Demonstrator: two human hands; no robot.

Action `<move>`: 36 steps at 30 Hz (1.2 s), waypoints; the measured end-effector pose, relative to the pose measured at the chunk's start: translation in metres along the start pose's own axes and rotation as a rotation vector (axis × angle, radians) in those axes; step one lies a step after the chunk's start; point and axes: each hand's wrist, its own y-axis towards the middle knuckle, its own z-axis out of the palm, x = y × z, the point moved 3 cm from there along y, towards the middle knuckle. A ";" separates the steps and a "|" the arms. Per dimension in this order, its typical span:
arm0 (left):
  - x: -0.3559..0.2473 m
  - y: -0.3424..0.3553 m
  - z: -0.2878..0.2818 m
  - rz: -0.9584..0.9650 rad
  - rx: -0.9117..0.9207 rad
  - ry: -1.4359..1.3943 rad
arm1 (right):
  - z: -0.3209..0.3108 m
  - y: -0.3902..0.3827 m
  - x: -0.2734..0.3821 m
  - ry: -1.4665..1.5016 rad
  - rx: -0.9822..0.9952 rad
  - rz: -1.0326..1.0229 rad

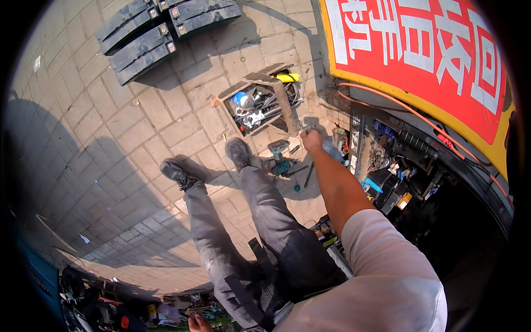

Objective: The person searches through a cluttered workbench for a small metal piece, then walks outside to a parked three-wheeled vehicle. They use pliers to strip and bend the metal piece, preparing it for use in a repair.

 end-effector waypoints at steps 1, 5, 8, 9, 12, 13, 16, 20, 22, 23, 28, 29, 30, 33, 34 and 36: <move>0.012 0.024 -0.013 0.038 -0.022 -0.032 | 0.007 0.011 0.009 -0.022 -0.044 -0.007; 0.008 0.108 -0.050 0.201 0.093 0.711 | 0.018 0.019 0.033 -0.265 -0.143 -0.053; -0.063 0.141 -0.054 0.024 0.058 0.656 | 0.014 -0.004 0.042 -0.420 -0.126 -0.164; -0.086 0.140 -0.056 -0.018 0.020 0.548 | 0.012 -0.008 0.044 -0.425 -0.118 -0.163; -0.129 0.143 -0.060 0.039 0.010 0.636 | 0.005 -0.006 0.058 -0.481 -0.063 -0.147; -0.124 0.142 -0.075 0.004 -0.009 0.625 | 0.008 -0.018 0.052 -0.520 -0.027 -0.132; -0.107 0.147 -0.101 0.023 -0.006 0.667 | 0.016 -0.040 0.057 -0.585 0.043 -0.115; -0.127 0.136 -0.083 0.067 0.041 0.694 | 0.035 -0.053 0.050 -0.609 -0.004 -0.118; -0.131 0.136 -0.070 -0.081 0.048 0.806 | 0.036 -0.050 0.042 -0.571 -0.024 -0.201; -0.126 0.139 -0.065 -0.089 0.072 0.807 | 0.033 -0.045 0.038 -0.547 -0.043 -0.240; -0.129 0.138 -0.025 0.086 0.037 0.768 | 0.036 -0.037 0.028 0.801 0.273 0.770; -0.138 0.136 -0.015 0.191 0.033 0.730 | 0.040 -0.034 0.021 0.897 0.316 0.851; -0.141 0.137 -0.016 0.112 0.081 0.822 | 0.045 -0.032 0.013 0.994 0.359 0.930; -0.115 0.141 -0.036 0.025 0.048 0.652 | 0.054 -0.032 0.006 1.312 0.501 1.049; -0.109 0.142 -0.044 0.015 0.035 0.642 | 0.057 -0.035 0.007 1.419 0.551 1.069; -0.127 0.128 -0.029 0.075 0.039 0.671 | 0.064 -0.037 0.005 1.655 0.592 1.016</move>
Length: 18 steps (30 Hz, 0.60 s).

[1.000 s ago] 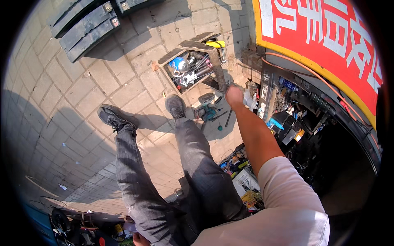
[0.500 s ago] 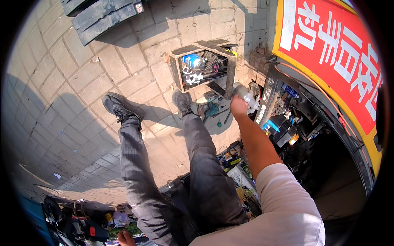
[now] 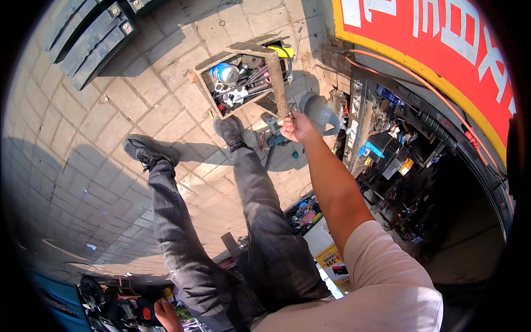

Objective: The person searches through a cluttered workbench for a small metal piece, then walks outside to a parked three-wheeled vehicle. They use pliers to strip and bend the metal piece, preparing it for use in a repair.

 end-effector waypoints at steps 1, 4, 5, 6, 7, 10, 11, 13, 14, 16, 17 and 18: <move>-0.010 -0.008 0.001 0.023 -0.014 0.015 | 0.010 -0.001 -0.005 0.075 0.086 0.005; -0.023 -0.023 0.007 0.045 -0.074 0.094 | 0.006 0.004 -0.007 -0.084 0.020 -0.198; -0.031 -0.029 0.009 0.082 -0.096 0.150 | 0.004 0.007 -0.006 -0.168 0.035 -0.265; -0.053 -0.018 0.000 0.084 -0.047 0.209 | -0.010 0.000 -0.004 -0.449 -0.187 -0.457; -0.044 -0.018 0.002 0.109 -0.049 0.092 | -0.022 0.015 0.005 -0.913 -0.402 -0.777; 0.030 -0.001 0.018 0.188 -0.089 -0.150 | 0.006 -0.014 0.011 -1.308 -0.488 -0.870; 0.024 -0.005 0.021 0.181 -0.093 -0.156 | 0.006 -0.018 0.008 -1.157 -0.422 -0.798; 0.009 -0.009 0.024 0.171 -0.100 -0.166 | 0.001 -0.033 -0.005 -0.669 -0.225 -0.563; 0.008 -0.007 0.026 0.204 -0.090 -0.183 | -0.005 -0.043 -0.013 -0.587 -0.147 -0.552; 0.011 -0.005 0.026 0.259 -0.068 -0.210 | -0.016 -0.077 -0.033 -0.464 -0.026 -0.526; 0.002 -0.012 0.032 0.248 -0.050 -0.263 | -0.012 -0.104 -0.040 -0.433 0.028 -0.520; -0.022 -0.023 0.038 0.238 -0.033 -0.312 | -0.009 -0.134 -0.050 -0.473 0.149 -0.579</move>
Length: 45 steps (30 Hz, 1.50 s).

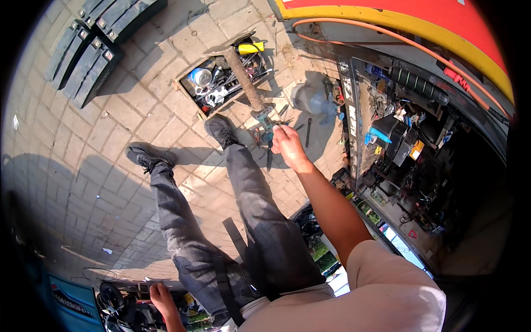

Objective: The person searches through a cluttered workbench for a small metal piece, then walks outside to a parked three-wheeled vehicle. They use pliers to strip and bend the metal piece, preparing it for use in a repair.

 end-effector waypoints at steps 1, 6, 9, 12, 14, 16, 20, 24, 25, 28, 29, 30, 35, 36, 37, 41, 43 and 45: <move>-0.027 -0.006 0.009 -0.010 0.004 -0.046 | 0.009 -0.032 0.013 -0.006 0.112 -0.082; -0.162 -0.049 0.036 0.068 0.219 -0.653 | 0.089 -0.198 0.097 -0.119 0.472 -0.203; -0.235 -0.104 0.014 0.209 0.418 -0.950 | 0.142 -0.274 0.134 -0.133 0.694 -0.250; -0.270 -0.150 -0.042 0.316 0.481 -1.135 | 0.200 -0.343 0.171 -0.158 0.852 -0.317; -0.276 -0.171 -0.088 0.387 0.546 -1.280 | 0.238 -0.386 0.192 -0.184 0.962 -0.395; -0.282 -0.188 -0.142 0.434 0.543 -1.379 | 0.280 -0.429 0.207 -0.246 1.044 -0.416; -0.276 -0.202 -0.230 0.566 0.540 -1.528 | 0.354 -0.494 0.221 -0.331 1.168 -0.440; -0.271 -0.214 -0.292 0.646 0.425 -1.625 | 0.417 -0.540 0.229 -0.373 1.280 -0.465; -0.271 -0.216 -0.305 0.661 0.390 -1.645 | 0.433 -0.548 0.233 -0.391 1.317 -0.473; -0.261 -0.215 -0.335 0.701 0.307 -1.742 | 0.476 -0.565 0.236 -0.465 1.431 -0.477; -0.259 -0.212 -0.343 0.690 0.281 -1.740 | 0.490 -0.568 0.236 -0.475 1.451 -0.469; -0.255 -0.211 -0.351 0.684 0.239 -1.747 | 0.504 -0.572 0.236 -0.472 1.497 -0.445; -0.232 -0.189 -0.382 0.689 0.127 -1.795 | 0.565 -0.576 0.231 -0.561 1.599 -0.351; -0.230 -0.188 -0.388 0.707 0.114 -1.789 | 0.574 -0.582 0.232 -0.582 1.614 -0.359; -0.228 -0.187 -0.392 0.725 0.105 -1.779 | 0.583 -0.587 0.231 -0.599 1.626 -0.369; -0.235 -0.197 -0.409 0.836 0.089 -1.694 | 0.589 -0.605 0.228 -0.603 1.630 -0.380; -0.240 -0.207 -0.419 0.912 0.013 -1.569 | 0.578 -0.616 0.228 -0.600 1.623 -0.571; -0.237 -0.213 -0.422 0.986 -0.039 -1.415 | 0.565 -0.622 0.223 -0.591 1.593 -0.793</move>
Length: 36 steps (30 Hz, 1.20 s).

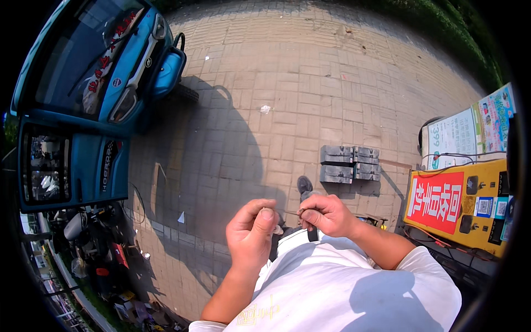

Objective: The person searches through a cluttered workbench for a small metal piece, then walks outside to a parked three-wheeled vehicle. They use pliers to strip and bend the metal piece, preparing it for use in a repair.

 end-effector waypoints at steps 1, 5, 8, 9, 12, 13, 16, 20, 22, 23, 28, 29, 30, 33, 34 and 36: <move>-0.003 -0.003 -0.003 0.015 0.048 0.069 | 0.007 -0.007 0.000 -0.032 -0.064 -0.036; 0.002 -0.029 -0.012 0.006 0.319 0.066 | 0.034 -0.043 -0.004 -0.145 -0.264 -0.065; 0.013 -0.048 0.001 -0.148 0.470 -0.123 | 0.048 -0.082 -0.006 -0.136 -0.416 -0.093; 0.016 -0.054 0.005 -0.170 0.502 -0.110 | 0.051 -0.094 -0.005 -0.134 -0.464 -0.085; 0.032 -0.071 0.024 -0.218 0.578 -0.045 | 0.052 -0.143 -0.003 -0.200 -0.601 -0.061; 0.039 -0.076 0.029 -0.215 0.581 -0.003 | 0.052 -0.157 -0.006 -0.174 -0.593 -0.023; 0.084 -0.084 0.030 -0.327 0.453 0.147 | 0.047 -0.201 -0.029 -0.140 -0.585 0.127; 0.180 -0.096 -0.001 -0.548 0.253 0.239 | 0.006 -0.321 -0.151 0.117 -0.954 0.372; 0.223 -0.113 -0.034 -0.632 0.137 0.299 | -0.030 -0.405 -0.224 0.253 -1.310 0.570; 0.243 -0.124 -0.052 -0.684 0.082 0.342 | -0.048 -0.447 -0.256 0.337 -1.424 0.630; 0.342 -0.210 -0.100 -0.884 -0.143 0.589 | -0.132 -0.634 -0.453 0.403 -1.817 0.947; 0.355 -0.231 -0.102 -0.926 -0.186 0.630 | -0.147 -0.649 -0.473 0.456 -1.762 1.020; 0.374 -0.252 -0.099 -0.973 -0.210 0.663 | -0.156 -0.663 -0.495 0.514 -1.716 1.091; 0.410 -0.304 -0.075 -1.080 -0.236 0.721 | -0.182 -0.692 -0.553 0.370 -1.700 1.147; 0.418 -0.317 -0.071 -1.107 -0.243 0.729 | -0.186 -0.698 -0.573 0.365 -1.652 1.174; 0.428 -0.332 -0.061 -1.140 -0.273 0.744 | -0.197 -0.690 -0.587 0.359 -1.657 1.219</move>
